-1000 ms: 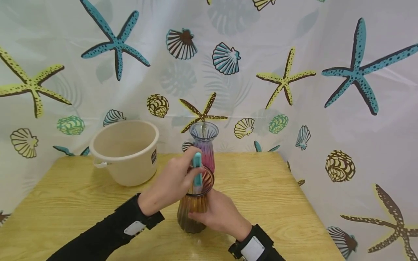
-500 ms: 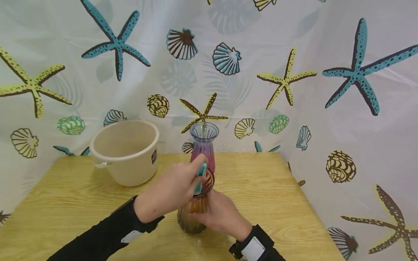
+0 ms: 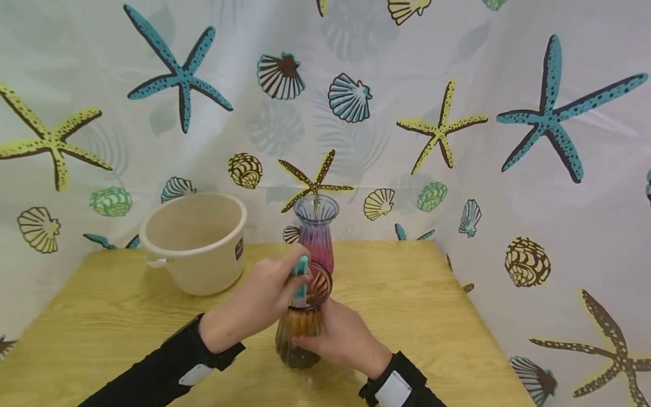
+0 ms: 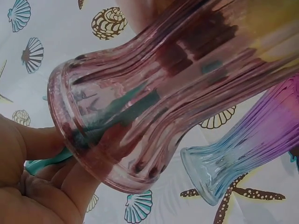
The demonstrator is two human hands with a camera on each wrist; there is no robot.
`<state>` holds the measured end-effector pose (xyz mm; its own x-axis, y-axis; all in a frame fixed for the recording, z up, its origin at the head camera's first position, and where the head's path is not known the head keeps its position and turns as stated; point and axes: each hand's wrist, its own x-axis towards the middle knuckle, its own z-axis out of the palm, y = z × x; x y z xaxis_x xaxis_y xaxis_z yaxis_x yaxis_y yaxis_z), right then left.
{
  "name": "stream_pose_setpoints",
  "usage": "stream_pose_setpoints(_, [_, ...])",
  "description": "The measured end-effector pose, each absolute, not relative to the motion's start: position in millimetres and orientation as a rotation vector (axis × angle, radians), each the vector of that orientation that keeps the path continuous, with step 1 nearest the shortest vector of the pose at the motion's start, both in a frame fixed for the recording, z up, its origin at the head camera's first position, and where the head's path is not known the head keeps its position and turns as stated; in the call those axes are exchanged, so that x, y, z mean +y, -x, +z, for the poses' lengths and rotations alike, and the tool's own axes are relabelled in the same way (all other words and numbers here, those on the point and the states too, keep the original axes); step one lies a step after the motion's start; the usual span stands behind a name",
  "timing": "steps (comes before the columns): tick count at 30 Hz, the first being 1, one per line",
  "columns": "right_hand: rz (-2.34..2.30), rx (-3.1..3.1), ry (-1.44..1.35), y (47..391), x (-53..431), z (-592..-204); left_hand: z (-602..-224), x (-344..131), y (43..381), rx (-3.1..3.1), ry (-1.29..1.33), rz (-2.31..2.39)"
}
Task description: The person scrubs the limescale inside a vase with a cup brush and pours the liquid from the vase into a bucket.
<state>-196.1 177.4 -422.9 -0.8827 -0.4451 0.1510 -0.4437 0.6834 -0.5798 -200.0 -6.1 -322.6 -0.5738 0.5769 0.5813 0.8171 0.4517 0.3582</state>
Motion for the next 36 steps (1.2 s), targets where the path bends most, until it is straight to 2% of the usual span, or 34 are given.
stream_pose_setpoints(15, [-0.979, 2.893, 0.767, 193.9, 177.6, -424.0, -324.5, -4.6, 203.8, -2.332, 1.168, -0.889])
stream_pose_setpoints(29, [-1.025, 2.851, 0.763, 195.2, 175.5, -424.4, -326.1, -0.6, 203.7, -2.364, 1.094, -1.136])
stream_pose_setpoints(36, [-1.036, 2.849, 0.752, 195.2, 175.6, -424.2, -316.2, -1.6, 206.7, -2.491, 1.088, -0.996])
